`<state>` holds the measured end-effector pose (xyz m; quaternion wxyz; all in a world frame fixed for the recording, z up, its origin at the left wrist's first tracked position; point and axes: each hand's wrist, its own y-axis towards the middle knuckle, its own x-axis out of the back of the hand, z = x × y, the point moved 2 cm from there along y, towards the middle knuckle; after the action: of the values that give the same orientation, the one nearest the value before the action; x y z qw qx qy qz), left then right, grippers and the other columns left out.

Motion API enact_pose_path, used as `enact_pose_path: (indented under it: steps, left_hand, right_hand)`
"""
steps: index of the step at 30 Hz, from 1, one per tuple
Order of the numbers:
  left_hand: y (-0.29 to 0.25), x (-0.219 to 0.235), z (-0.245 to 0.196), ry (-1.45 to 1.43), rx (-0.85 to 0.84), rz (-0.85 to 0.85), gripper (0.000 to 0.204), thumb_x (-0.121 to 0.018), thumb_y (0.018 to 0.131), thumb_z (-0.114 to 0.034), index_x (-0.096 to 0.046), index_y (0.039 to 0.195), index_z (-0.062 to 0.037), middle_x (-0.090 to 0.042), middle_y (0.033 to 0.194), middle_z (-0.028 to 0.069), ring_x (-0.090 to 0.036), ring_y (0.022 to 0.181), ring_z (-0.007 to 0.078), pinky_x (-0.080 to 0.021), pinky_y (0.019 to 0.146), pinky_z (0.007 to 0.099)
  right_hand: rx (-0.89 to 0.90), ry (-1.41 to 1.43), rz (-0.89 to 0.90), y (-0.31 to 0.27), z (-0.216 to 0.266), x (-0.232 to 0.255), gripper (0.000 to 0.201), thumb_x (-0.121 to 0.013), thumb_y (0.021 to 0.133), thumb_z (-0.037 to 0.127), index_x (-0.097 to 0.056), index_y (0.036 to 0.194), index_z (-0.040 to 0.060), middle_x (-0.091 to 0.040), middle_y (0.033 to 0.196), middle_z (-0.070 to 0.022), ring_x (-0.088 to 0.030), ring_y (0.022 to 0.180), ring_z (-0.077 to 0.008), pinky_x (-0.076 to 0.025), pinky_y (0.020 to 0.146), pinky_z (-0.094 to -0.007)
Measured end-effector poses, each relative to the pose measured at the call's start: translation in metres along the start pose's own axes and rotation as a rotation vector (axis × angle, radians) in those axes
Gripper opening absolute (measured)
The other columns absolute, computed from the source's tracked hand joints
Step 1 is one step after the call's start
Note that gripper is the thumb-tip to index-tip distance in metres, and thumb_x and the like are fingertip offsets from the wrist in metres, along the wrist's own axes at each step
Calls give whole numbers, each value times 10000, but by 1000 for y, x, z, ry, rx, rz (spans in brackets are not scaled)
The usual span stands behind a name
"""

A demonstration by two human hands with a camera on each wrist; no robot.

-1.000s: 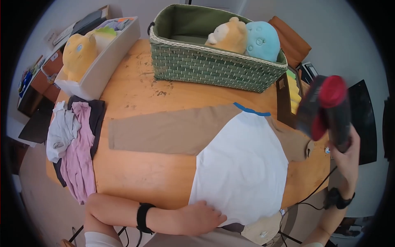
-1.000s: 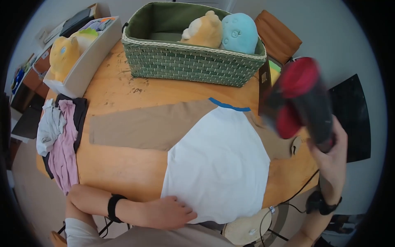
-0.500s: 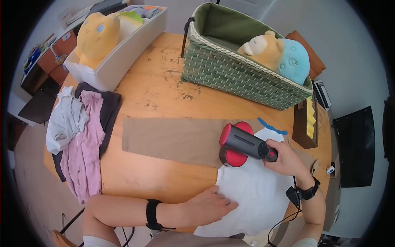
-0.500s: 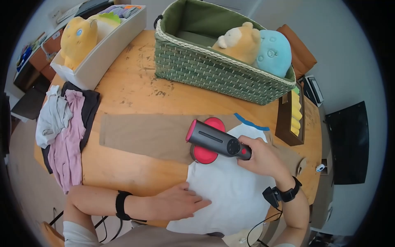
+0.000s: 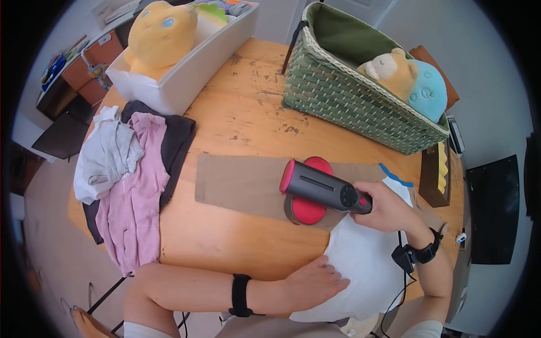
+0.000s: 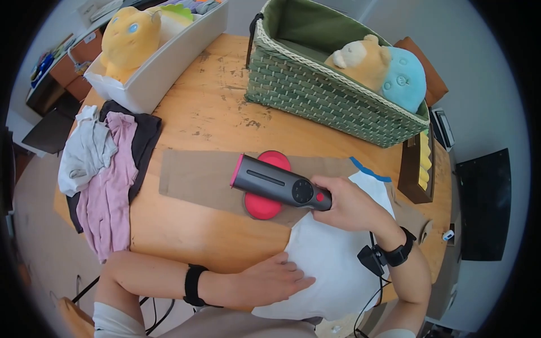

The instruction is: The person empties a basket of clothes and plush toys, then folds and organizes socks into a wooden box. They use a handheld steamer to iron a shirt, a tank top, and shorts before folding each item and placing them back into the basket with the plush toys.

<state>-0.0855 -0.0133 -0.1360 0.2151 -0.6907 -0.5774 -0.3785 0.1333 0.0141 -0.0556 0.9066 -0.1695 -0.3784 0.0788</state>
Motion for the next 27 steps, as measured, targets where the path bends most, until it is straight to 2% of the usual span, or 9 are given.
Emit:
enact_pose_path:
  steps: [10, 12, 16, 21, 25, 27]
  left_hand:
    - [3, -11, -4, 100, 16, -34, 452, -552, 919, -142, -554, 1362, -49, -580, 972, 33, -552, 975, 180, -352, 945, 346]
    - [1, -8, -6, 117, 21, -31, 449, -548, 918, -132, -557, 1360, -55, -583, 978, 32, -553, 978, 180, -353, 948, 349]
    - [3, -13, -6, 111, 44, 7, 476, -584, 906, -153, -546, 1373, -75, -590, 1000, 35, -553, 995, 185, -353, 954, 355]
    - [3, -1, -4, 49, 2, 53, 549, -667, 896, -232, -513, 1401, -80, -590, 1005, 31, -550, 1017, 181, -352, 932, 350]
    - [2, 5, -4, 47, 12, 102, 565, -679, 917, -271, -500, 1418, -80, -592, 1015, 19, -553, 1025, 170, -351, 896, 342]
    - [3, 10, -5, 53, -1, 121, 575, -680, 919, -277, -494, 1427, -83, -592, 1016, 14, -555, 1023, 166, -351, 889, 337]
  right_hand:
    - [79, -24, 110, 62, 61, -29, 357, -664, 751, 58, -612, 1099, -1, -626, 826, -187, -607, 762, -364, -488, 705, -401]
    - [261, -55, 88, 76, 66, -38, 360, -656, 754, 58, -604, 1105, -3, -638, 832, -190, -625, 794, -391, -497, 726, -422]
    - [246, -61, 152, 102, 90, -50, 410, -662, 752, 89, -592, 1148, 7, -642, 901, -194, -626, 833, -357, -492, 755, -421]
    - [386, -129, 36, 129, 98, -61, 389, -674, 746, 122, -619, 1113, 5, -635, 881, -207, -630, 818, -359, -494, 738, -429]
    - [322, -21, -24, 105, 85, -41, 389, -677, 742, 116, -627, 1109, 1, -635, 869, -190, -624, 796, -342, -498, 728, -409]
    - [324, 22, -128, 75, 67, -15, 402, -688, 742, 130, -624, 1118, 1, -627, 862, -171, -610, 780, -315, -498, 728, -383]
